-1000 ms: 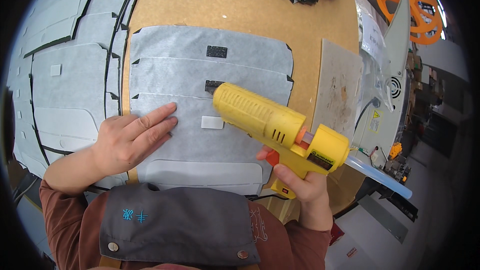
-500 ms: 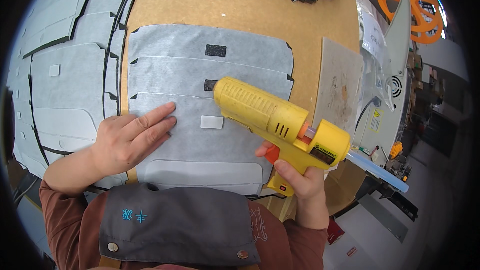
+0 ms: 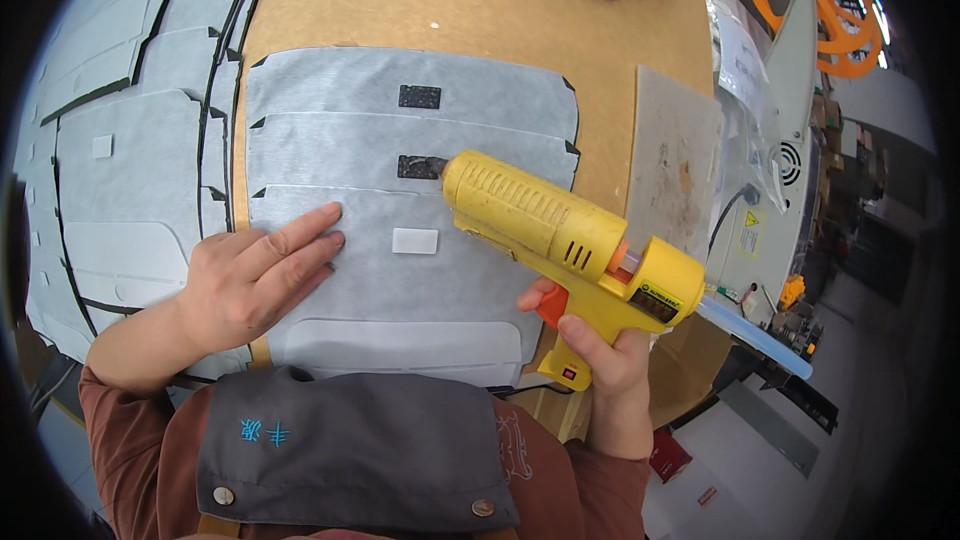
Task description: The person uses a yellow hot glue gun to apply adhesive to specific spots on grey fabric panels. They then place small white rectangular pieces onto the glue and press them down. The person repeats this process for multiple panels, stacking the finished ones and retrieving new ones from a pile.
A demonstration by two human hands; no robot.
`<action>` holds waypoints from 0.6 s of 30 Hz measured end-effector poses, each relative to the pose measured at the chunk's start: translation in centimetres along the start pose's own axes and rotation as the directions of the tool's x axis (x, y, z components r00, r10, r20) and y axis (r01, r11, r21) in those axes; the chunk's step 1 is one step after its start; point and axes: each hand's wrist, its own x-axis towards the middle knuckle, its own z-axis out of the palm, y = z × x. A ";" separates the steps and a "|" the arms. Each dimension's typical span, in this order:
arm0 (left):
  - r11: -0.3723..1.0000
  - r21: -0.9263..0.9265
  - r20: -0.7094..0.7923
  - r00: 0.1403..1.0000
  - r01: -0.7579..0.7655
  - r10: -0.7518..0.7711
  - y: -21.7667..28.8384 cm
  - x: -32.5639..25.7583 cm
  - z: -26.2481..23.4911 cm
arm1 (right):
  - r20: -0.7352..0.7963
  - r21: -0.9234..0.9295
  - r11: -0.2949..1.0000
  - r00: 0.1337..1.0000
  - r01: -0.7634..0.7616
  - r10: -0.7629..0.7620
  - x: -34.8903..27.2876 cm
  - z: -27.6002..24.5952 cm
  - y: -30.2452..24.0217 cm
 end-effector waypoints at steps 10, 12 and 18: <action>1.000 -0.001 0.005 1.000 0.010 -0.010 0.1 0.1 -0.1 | -0.029 0.027 1.000 1.000 0.001 0.000 -0.4 0.0 0.1; 1.000 -0.001 0.007 1.000 0.009 -0.009 0.1 0.2 -0.1 | -0.019 0.025 1.000 1.000 0.005 -0.004 -0.5 -0.1 0.2; 1.000 -0.007 0.020 1.000 0.009 -0.009 0.2 0.2 -0.2 | -0.015 0.031 1.000 1.000 -0.001 0.002 -0.9 -0.3 0.5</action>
